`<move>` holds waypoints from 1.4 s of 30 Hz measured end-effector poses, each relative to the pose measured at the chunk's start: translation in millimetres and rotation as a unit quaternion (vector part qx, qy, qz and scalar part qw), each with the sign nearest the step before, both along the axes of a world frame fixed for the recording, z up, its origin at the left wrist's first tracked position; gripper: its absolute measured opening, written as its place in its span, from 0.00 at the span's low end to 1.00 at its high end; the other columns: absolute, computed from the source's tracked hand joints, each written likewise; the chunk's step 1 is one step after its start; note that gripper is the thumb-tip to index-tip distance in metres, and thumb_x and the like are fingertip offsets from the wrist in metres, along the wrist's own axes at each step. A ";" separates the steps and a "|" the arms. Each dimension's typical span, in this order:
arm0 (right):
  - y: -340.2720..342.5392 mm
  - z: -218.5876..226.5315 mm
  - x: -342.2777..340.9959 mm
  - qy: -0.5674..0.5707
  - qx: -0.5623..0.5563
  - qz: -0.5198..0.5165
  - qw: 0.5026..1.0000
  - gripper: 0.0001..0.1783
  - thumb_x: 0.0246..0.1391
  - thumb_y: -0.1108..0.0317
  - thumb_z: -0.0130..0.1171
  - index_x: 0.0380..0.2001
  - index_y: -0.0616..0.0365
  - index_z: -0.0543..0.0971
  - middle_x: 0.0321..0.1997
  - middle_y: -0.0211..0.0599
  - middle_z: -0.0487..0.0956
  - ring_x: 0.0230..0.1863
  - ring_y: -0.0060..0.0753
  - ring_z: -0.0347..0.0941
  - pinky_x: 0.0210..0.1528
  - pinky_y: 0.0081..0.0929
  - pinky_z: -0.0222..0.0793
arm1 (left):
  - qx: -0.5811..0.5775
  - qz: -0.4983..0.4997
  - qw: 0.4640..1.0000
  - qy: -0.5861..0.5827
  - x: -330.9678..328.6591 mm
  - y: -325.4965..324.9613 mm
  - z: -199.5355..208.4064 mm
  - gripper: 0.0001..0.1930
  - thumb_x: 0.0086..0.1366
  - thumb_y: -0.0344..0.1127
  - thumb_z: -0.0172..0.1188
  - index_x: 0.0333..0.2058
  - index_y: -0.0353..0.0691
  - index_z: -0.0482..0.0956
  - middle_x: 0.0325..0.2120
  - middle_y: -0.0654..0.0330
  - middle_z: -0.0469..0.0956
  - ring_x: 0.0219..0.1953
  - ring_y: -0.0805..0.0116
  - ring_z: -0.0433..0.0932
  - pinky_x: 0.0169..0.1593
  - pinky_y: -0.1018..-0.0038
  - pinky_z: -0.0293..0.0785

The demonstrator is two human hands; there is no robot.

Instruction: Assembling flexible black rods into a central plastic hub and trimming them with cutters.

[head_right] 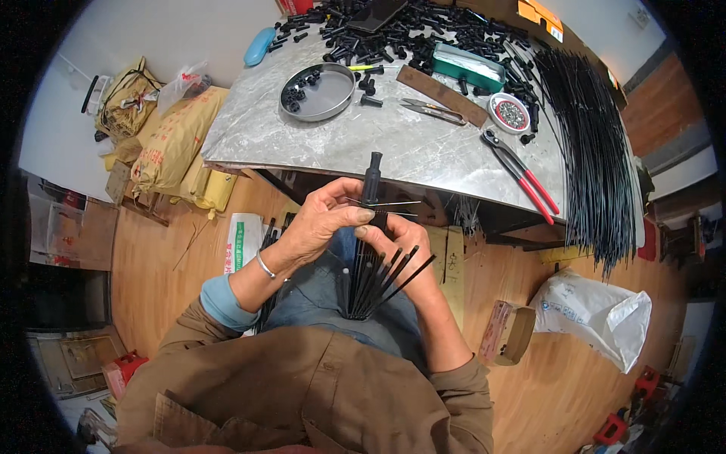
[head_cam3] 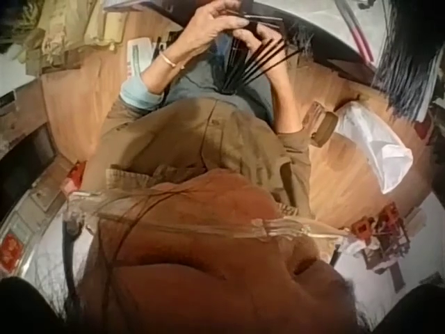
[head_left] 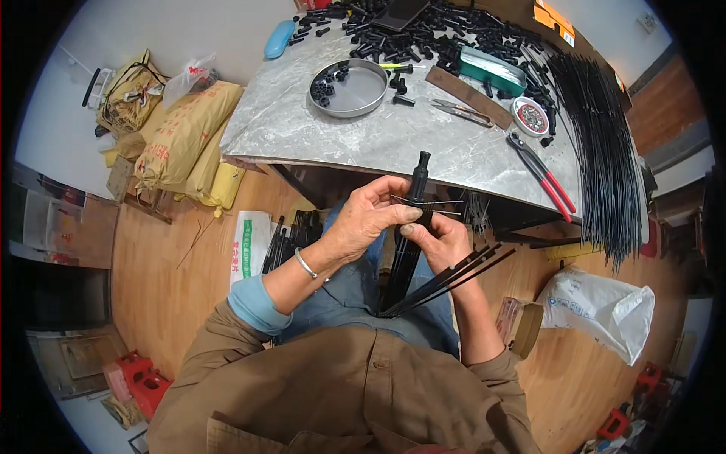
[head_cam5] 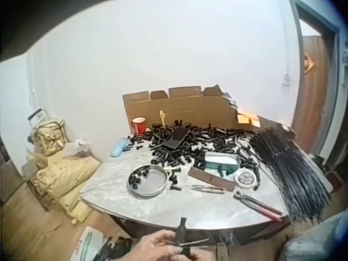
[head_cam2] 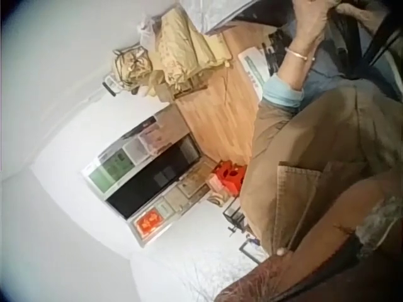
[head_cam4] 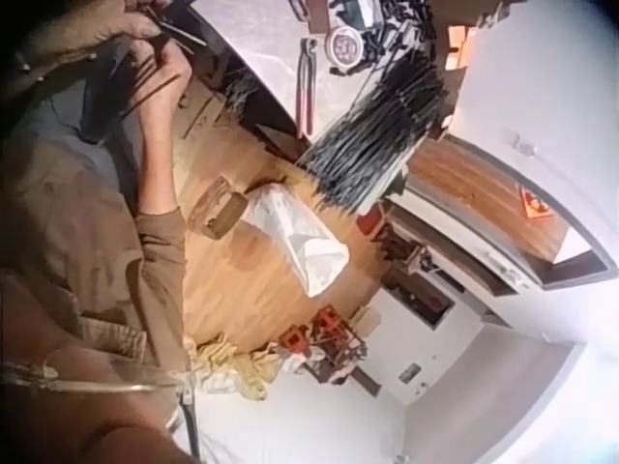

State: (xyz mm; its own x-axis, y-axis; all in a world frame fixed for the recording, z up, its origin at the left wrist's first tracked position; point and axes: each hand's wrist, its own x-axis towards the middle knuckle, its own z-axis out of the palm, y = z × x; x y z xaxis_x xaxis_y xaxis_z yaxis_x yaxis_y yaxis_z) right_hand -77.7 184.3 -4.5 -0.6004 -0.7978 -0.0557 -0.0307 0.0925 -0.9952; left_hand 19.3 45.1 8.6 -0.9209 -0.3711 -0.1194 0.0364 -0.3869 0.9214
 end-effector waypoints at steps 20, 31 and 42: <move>5.4 -13.0 -8.9 -0.144 0.027 0.029 0.989 0.13 0.50 0.61 0.67 0.29 0.61 0.81 0.25 0.21 0.76 0.27 0.11 0.66 0.30 0.14 0.61 | 0.069 0.021 0.997 0.036 -7.6 9.6 -12.3 0.18 0.58 0.27 0.62 0.48 0.32 0.74 0.36 0.60 0.79 0.38 0.76 0.77 0.46 0.78 0.73; 8.2 -21.4 -21.6 -0.325 -0.054 0.127 0.936 0.15 0.46 0.58 0.69 0.29 0.60 0.81 0.27 0.25 0.78 0.29 0.15 0.71 0.35 0.16 0.65 | 0.103 -0.028 0.992 0.068 -3.5 11.5 -16.6 0.20 0.59 0.28 0.62 0.50 0.33 0.73 0.42 0.59 0.78 0.43 0.72 0.77 0.51 0.74 0.73; 6.0 -19.2 -5.1 -0.200 0.009 0.019 0.979 0.12 0.46 0.61 0.70 0.25 0.58 0.80 0.23 0.19 0.75 0.25 0.10 0.64 0.28 0.13 0.59 | 0.167 -0.036 0.981 0.088 -8.8 2.0 -34.6 0.20 0.60 0.28 0.61 0.51 0.33 0.72 0.46 0.58 0.76 0.47 0.70 0.76 0.53 0.72 0.72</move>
State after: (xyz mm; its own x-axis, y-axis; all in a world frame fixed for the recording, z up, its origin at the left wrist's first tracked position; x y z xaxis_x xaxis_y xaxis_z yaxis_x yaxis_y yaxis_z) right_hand -82.8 190.3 -23.7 -0.4977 -0.8156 -0.2952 0.3585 0.1165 -0.9262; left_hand 10.6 47.1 -26.0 -0.9606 -0.2715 -0.0598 0.1455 -0.6743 0.7240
